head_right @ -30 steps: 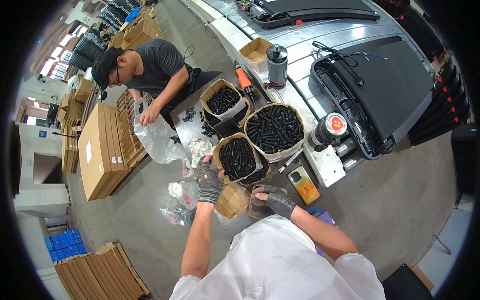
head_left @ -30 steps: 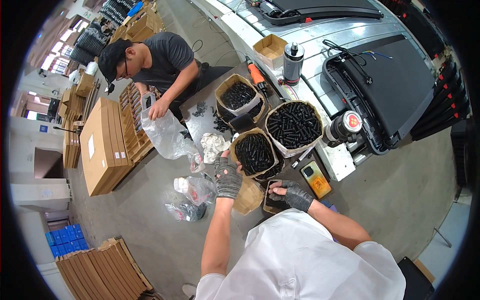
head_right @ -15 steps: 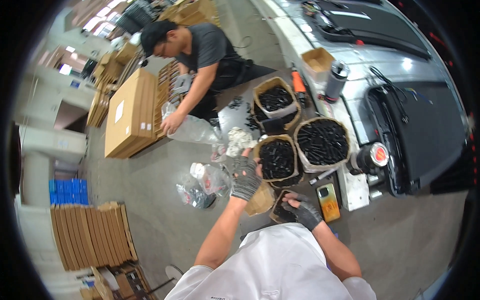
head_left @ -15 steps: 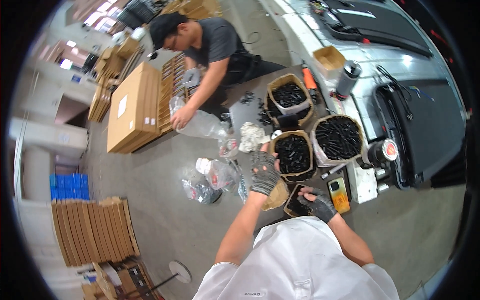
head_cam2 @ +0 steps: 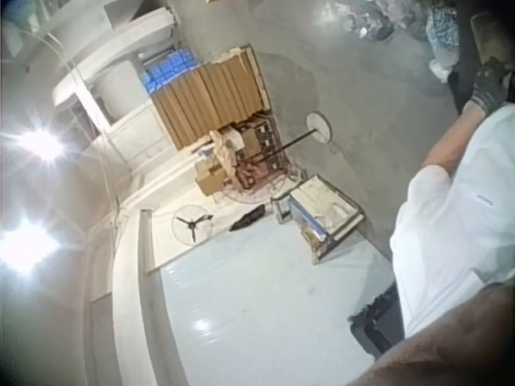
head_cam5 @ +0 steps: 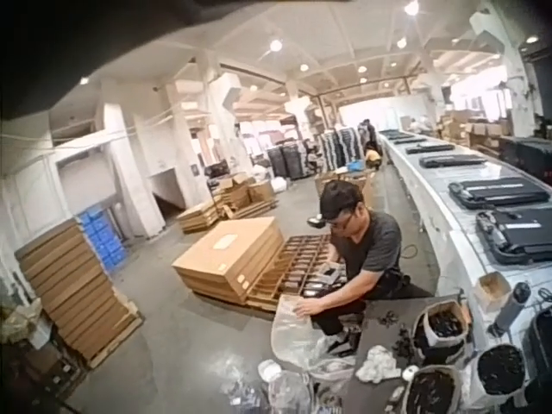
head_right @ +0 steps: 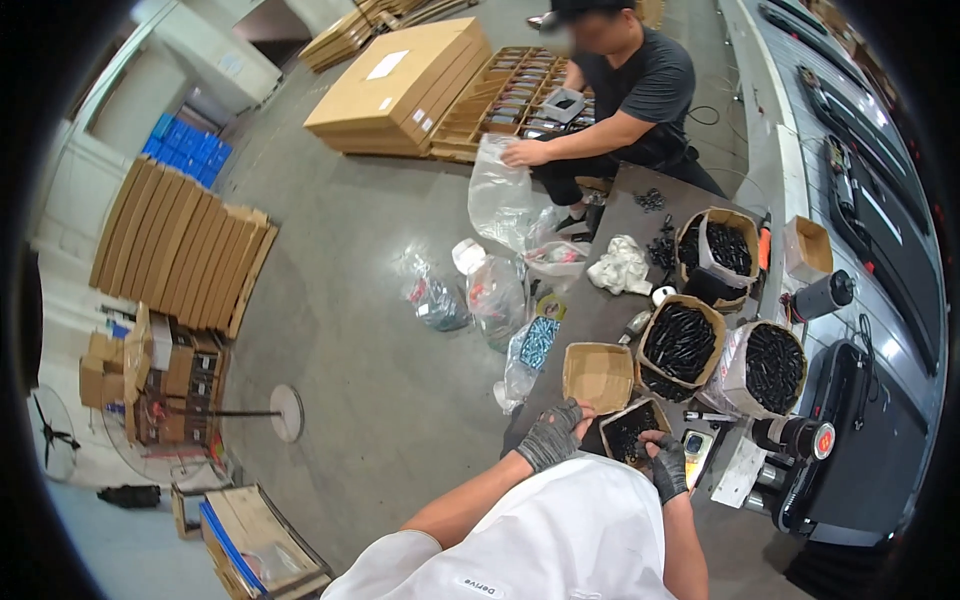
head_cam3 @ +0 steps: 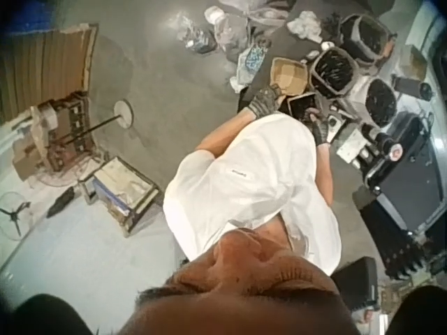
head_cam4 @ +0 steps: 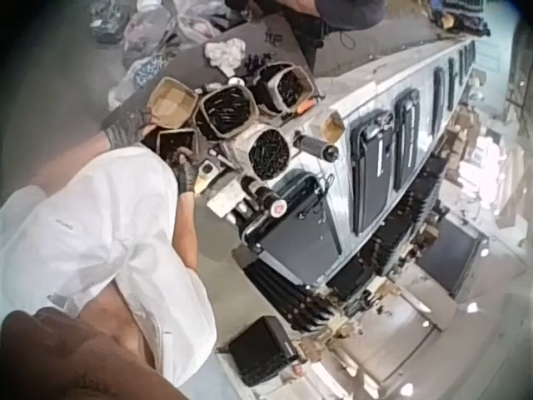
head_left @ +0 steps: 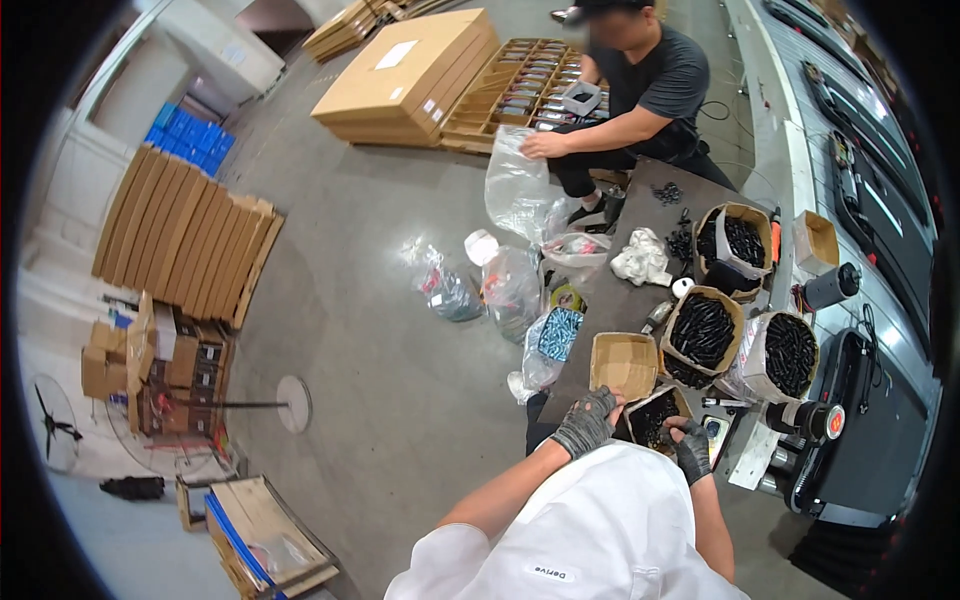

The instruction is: Packing small black components into plastic bags at a warehouse workstation.

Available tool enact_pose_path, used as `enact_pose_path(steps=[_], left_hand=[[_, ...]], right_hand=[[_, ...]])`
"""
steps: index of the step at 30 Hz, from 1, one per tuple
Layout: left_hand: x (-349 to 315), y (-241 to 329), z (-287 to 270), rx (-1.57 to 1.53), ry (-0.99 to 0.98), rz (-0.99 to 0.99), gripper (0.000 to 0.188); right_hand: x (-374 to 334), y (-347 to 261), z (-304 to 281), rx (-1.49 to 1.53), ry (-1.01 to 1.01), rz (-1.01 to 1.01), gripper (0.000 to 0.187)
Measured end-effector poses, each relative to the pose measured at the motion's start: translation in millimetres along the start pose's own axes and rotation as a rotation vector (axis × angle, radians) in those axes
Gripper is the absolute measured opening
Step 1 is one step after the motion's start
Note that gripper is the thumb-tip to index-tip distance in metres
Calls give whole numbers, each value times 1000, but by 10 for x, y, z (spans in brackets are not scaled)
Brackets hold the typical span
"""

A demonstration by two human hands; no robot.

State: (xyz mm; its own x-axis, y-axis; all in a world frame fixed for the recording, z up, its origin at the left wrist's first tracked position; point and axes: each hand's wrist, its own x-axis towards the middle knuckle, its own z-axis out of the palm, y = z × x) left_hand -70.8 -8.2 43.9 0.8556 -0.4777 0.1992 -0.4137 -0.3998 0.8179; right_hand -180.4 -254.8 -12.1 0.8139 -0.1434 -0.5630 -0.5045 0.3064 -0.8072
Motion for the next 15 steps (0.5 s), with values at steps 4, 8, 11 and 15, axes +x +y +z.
enact_pose_path(steps=[4, 8, 11, 15], left_hand=[[-14, 55, -340, 67, -58, -233, 17], [-352, -332, -366, -61, 108, -203, 12], [-493, -329, -350, -160, 80, -317, 14], [-637, -402, -355, -60, -65, -328, 15]], right_hand=[[101, 173, 18, -330, 96, -211, 16], [64, 19, 113, -664, 164, -375, 18], [-146, -127, 224, -659, 184, -218, 32], [-147, -66, 327, -812, 141, -495, 44]])
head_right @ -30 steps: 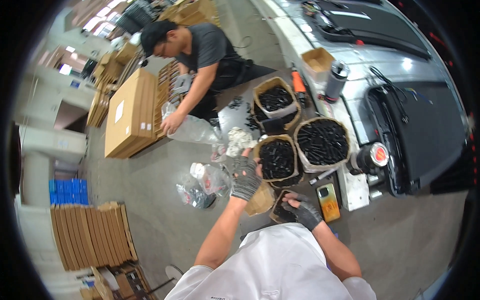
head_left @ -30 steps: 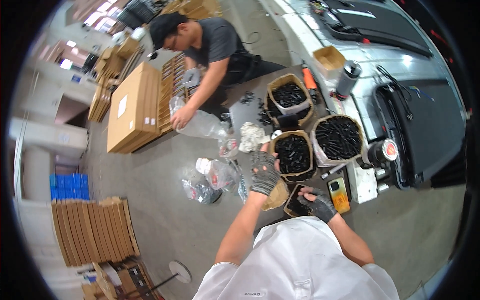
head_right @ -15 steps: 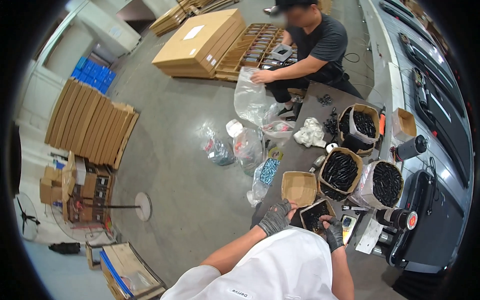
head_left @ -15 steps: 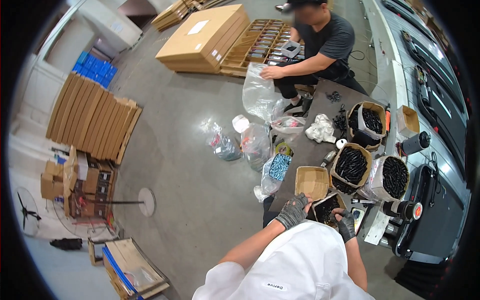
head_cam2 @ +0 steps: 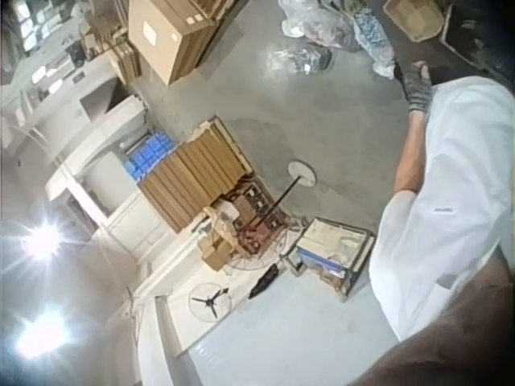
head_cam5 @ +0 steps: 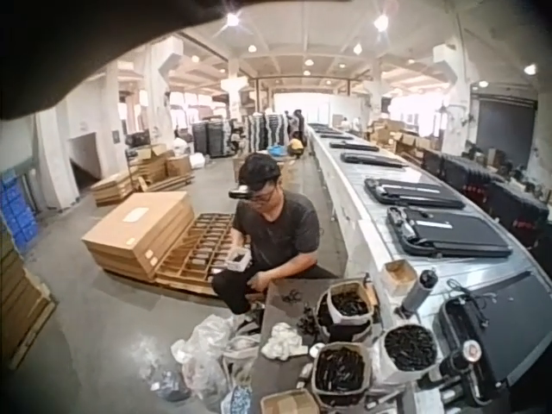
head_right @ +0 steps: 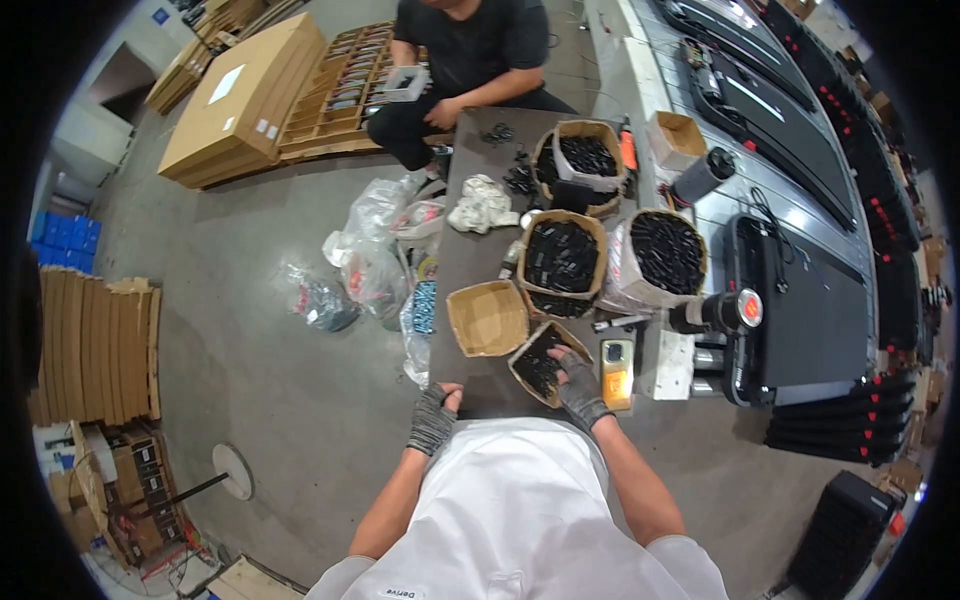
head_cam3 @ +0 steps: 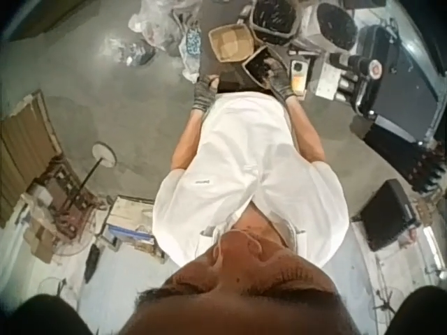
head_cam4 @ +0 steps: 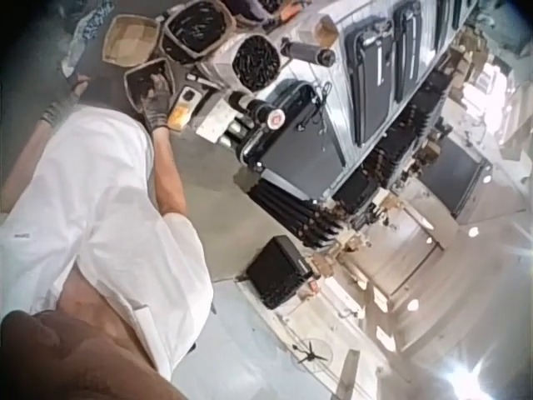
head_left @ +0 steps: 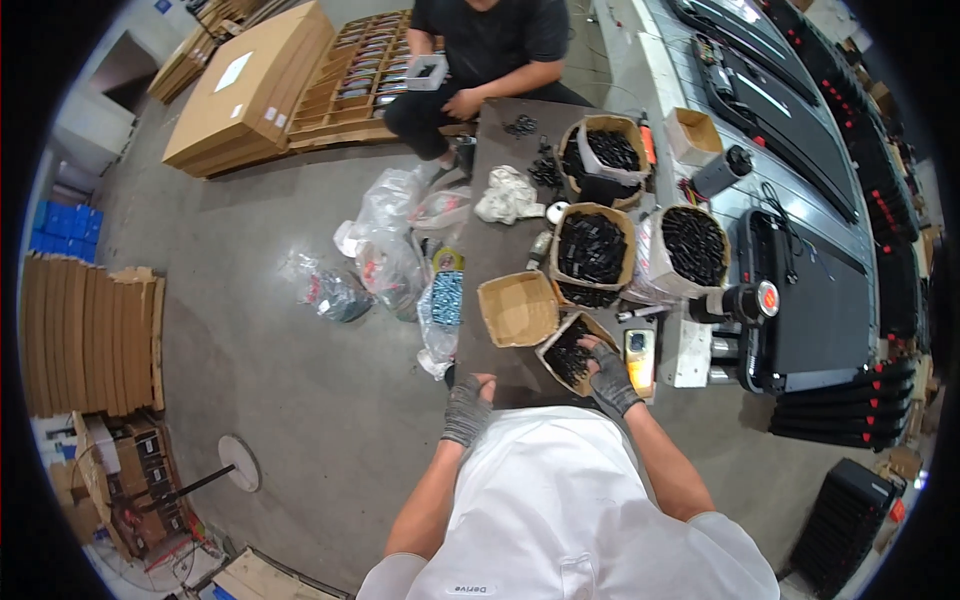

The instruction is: Packing small black components into plastic bags at a warehouse workstation.

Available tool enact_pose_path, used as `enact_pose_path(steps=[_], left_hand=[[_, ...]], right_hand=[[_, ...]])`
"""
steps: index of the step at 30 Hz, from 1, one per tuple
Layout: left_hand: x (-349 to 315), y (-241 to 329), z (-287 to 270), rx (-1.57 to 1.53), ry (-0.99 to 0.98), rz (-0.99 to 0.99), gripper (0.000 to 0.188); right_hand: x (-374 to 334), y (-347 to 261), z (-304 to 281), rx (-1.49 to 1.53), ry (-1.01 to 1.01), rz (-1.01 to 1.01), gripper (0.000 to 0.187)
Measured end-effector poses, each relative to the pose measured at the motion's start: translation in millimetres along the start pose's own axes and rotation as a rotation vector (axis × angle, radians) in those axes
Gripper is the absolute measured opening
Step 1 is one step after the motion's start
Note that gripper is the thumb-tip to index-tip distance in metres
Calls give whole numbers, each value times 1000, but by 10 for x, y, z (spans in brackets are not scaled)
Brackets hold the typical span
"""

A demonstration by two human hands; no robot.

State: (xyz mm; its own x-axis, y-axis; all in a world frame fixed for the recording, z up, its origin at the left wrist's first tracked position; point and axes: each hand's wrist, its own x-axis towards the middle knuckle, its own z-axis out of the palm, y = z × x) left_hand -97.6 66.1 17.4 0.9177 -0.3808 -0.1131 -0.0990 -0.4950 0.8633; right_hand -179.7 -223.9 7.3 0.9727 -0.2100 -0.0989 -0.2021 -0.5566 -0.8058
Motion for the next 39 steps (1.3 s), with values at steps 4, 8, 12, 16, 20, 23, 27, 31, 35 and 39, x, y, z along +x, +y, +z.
enact_pose_path(steps=[4, 8, 12, 16, 20, 23, 27, 31, 35, 39], left_hand=[[-104, -134, -8, 66, -86, -144, 18], [-190, -160, -85, 61, -88, -175, 20], [-284, -390, -159, 103, -283, -230, 27], [-192, -591, -417, 104, -382, -219, 28], [6, -859, -756, 44, -333, -261, 26], [170, -1284, -1025, 76, -294, -240, 32], [284, -1761, -1487, 50, -200, -285, 29], [307, -2199, -1798, 112, -283, -311, 31], [371, -2468, -1916, 130, -404, -321, 31], [229, -2917, -2003, -53, -372, -452, 25]], right_hand=[[-16, -79, 86, -178, 58, -33, 39], [-82, -107, 139, -285, 11, -67, 34], [-78, -144, 186, -391, -24, -57, 25], [-198, -90, 368, -365, 44, 11, 22], [-309, -299, 517, -419, 160, -27, 23], [-377, -370, 719, -457, 149, 91, 24], [-341, -912, 879, -494, 275, 135, 26], [-361, -1365, 1195, -164, 265, 408, 21], [-528, -1306, 1624, -27, 274, 437, 22], [-451, -1617, 1835, -7, 141, 474, 27]])
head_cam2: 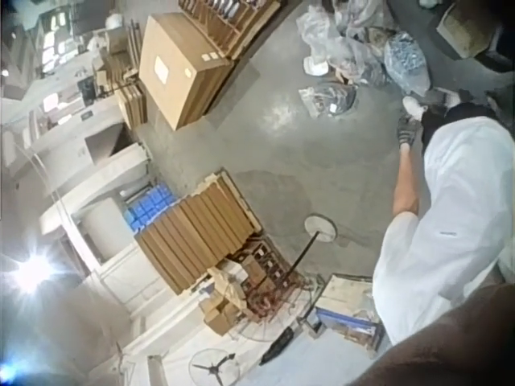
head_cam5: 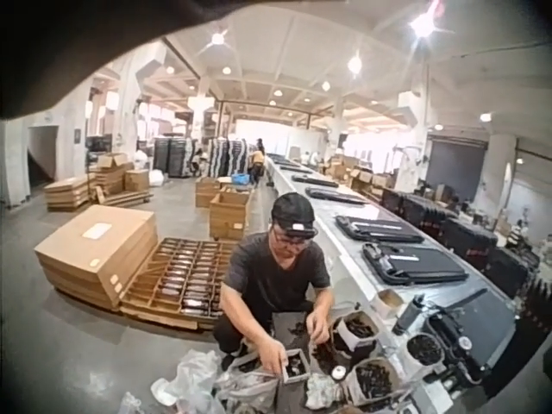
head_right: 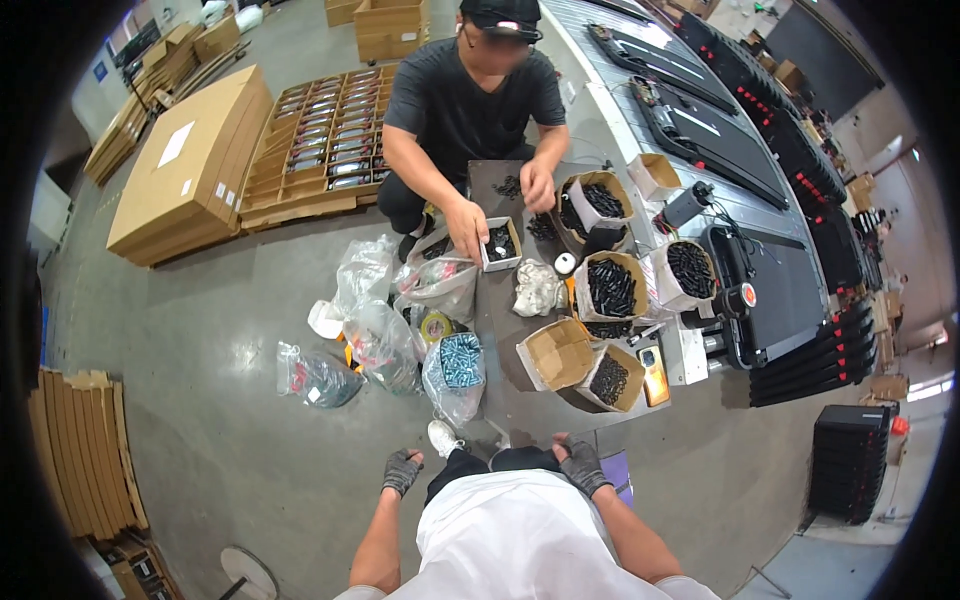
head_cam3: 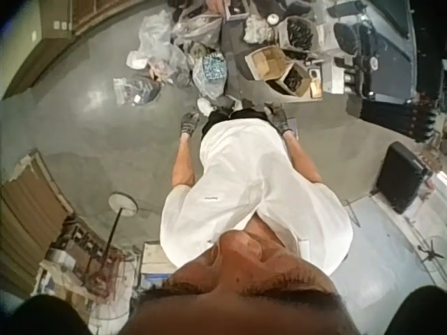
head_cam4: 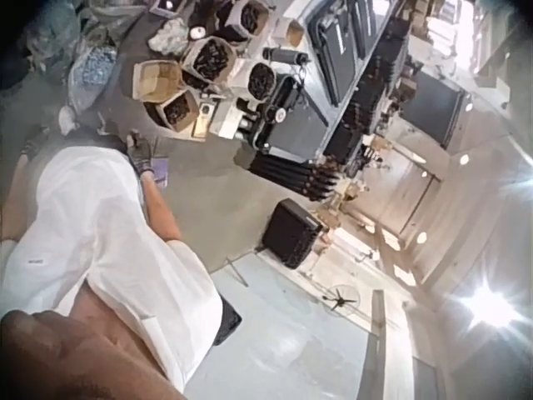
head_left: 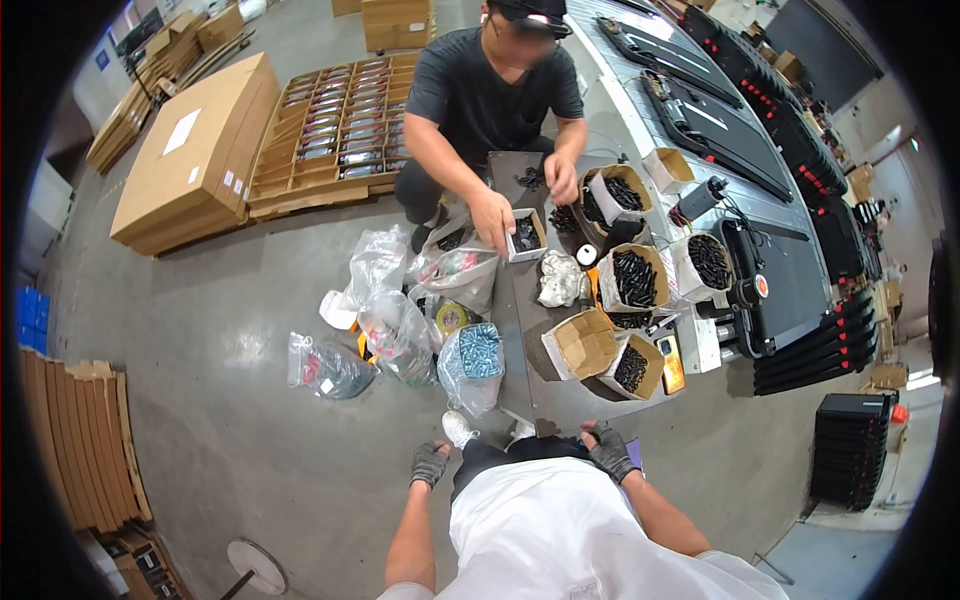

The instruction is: Packing small black components into plastic bags at a warehouse workstation.

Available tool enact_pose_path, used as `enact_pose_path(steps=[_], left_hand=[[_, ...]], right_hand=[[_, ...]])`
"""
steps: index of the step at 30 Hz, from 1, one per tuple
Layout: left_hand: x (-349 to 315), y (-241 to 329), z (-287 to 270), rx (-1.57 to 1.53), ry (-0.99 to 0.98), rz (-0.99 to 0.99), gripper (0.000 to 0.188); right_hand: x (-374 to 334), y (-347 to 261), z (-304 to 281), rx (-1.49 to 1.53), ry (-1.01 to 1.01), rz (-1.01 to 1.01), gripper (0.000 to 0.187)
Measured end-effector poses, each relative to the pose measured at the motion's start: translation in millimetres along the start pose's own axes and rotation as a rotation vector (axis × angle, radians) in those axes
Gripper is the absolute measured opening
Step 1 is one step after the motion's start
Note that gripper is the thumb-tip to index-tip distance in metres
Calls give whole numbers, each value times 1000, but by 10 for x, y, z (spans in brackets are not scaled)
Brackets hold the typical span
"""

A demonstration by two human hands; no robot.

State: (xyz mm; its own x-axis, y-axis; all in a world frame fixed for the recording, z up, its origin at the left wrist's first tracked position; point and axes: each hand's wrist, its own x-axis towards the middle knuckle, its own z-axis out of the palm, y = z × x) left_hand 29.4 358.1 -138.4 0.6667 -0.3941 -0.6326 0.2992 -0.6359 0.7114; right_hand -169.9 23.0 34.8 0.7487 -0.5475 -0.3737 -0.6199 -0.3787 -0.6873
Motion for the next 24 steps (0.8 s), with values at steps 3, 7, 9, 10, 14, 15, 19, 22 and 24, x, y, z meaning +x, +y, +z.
enact_pose_path(steps=[3, 7, 9, 10, 14, 15, 19, 22, 24], left_hand=[[-112, 39, -30, -228, 24, -124, 22], [-328, -40, -93, -211, 83, -268, 24], [-477, -52, -101, -53, 57, -300, 27], [-541, -284, -113, 69, 79, -279, 25], [-820, -455, -87, 476, 24, -175, 37], [-880, -300, -67, 386, -6, -212, 36], [-1357, -531, 27, -149, 309, -390, 27], [-1470, -675, 80, -68, 253, -354, 31], [-1469, -650, 146, 35, 228, -371, 33]], right_hand=[[31, 55, 132, 49, -34, 19, 26], [300, 158, 306, -29, -136, -114, 28], [372, 84, 265, 28, -114, -109, 28], [412, 5, 264, 46, -118, -168, 27], [439, 50, 347, 321, -231, -50, 26], [463, 194, 390, 399, -256, -21, 26], [445, 182, 685, 109, -293, -234, 31], [441, 34, 634, 195, -360, -187, 31], [474, -19, 576, 256, -334, -190, 26]])
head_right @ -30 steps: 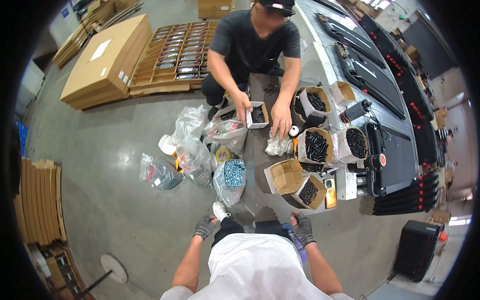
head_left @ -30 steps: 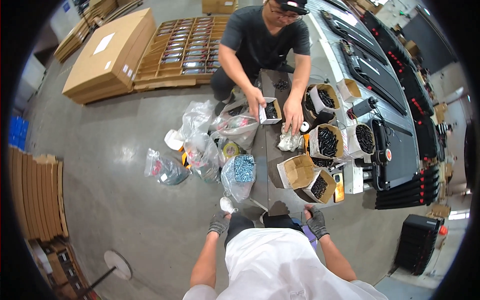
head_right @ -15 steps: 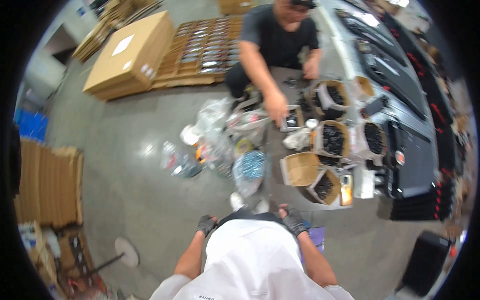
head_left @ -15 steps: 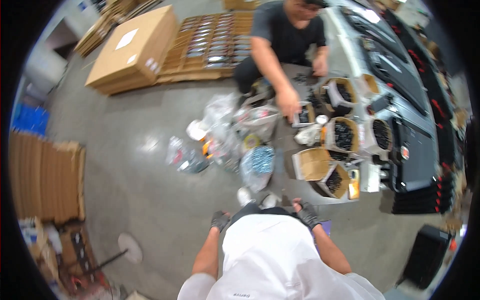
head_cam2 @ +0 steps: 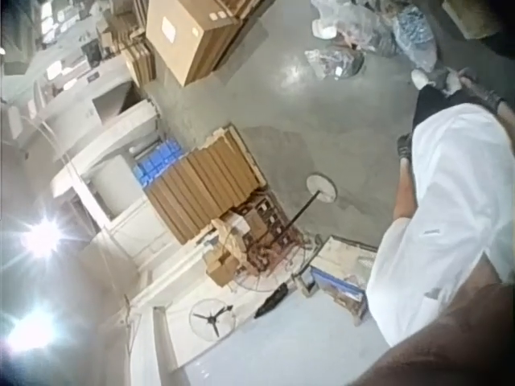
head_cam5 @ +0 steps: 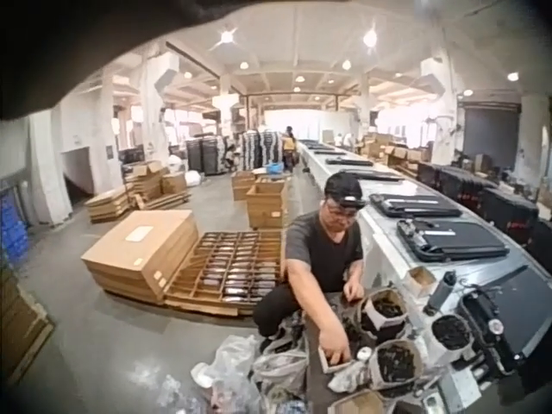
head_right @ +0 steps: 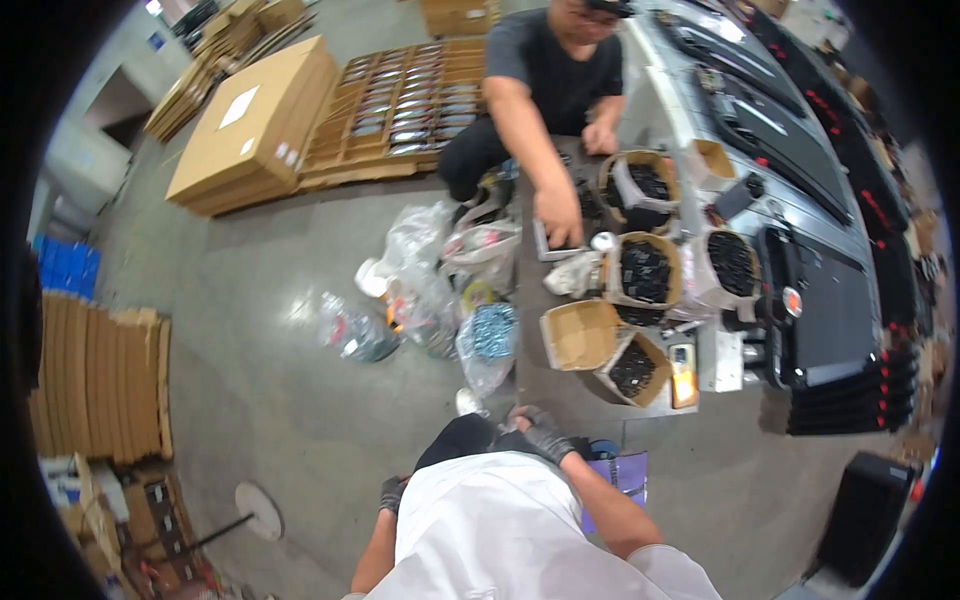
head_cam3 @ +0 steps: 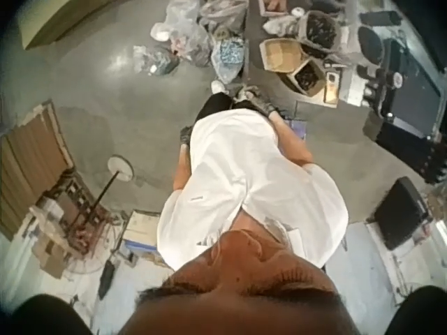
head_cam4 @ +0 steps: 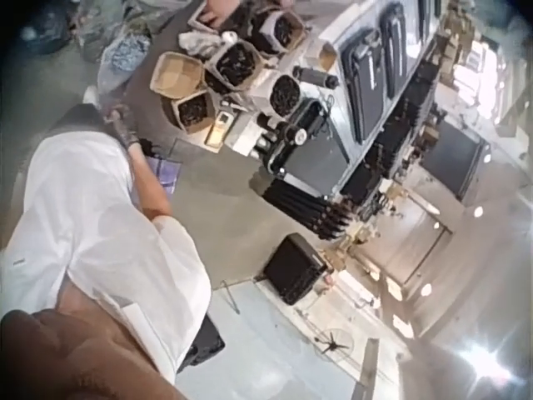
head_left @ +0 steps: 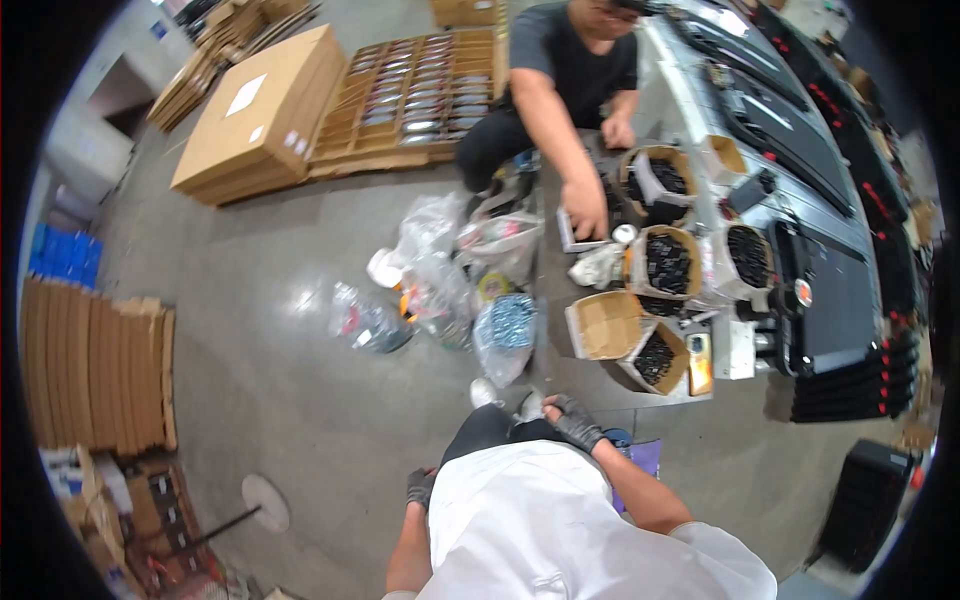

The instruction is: Packing small black components into plastic bags at a warehouse workstation.

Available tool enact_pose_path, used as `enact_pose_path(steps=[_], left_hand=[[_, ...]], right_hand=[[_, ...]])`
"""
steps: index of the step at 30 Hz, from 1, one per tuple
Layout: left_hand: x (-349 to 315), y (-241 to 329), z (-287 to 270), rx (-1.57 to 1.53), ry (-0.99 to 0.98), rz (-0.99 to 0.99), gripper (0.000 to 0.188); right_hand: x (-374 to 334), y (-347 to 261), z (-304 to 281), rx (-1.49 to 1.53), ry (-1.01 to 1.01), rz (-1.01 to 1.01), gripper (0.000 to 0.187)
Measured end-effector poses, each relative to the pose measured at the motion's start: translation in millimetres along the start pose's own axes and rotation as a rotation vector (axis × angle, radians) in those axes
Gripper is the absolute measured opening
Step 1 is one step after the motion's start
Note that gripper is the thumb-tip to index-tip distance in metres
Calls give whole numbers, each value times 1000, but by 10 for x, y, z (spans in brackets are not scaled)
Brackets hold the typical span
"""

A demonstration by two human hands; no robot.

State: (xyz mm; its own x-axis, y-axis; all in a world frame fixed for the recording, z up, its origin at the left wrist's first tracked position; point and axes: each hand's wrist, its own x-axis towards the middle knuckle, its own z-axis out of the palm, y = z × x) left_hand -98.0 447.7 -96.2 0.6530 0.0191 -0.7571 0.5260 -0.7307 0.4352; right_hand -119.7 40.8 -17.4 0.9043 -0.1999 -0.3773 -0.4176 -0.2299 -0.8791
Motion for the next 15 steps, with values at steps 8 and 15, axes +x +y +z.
enact_pose_path(steps=[8, 15], left_hand=[[-450, -553, -350, -167, 77, -162, 30], [-30, -584, -973, -233, 43, -234, 25]], right_hand=[[127, -6, 274, 104, -86, 135, 23], [37, 72, 750, -74, 21, 162, 27]])
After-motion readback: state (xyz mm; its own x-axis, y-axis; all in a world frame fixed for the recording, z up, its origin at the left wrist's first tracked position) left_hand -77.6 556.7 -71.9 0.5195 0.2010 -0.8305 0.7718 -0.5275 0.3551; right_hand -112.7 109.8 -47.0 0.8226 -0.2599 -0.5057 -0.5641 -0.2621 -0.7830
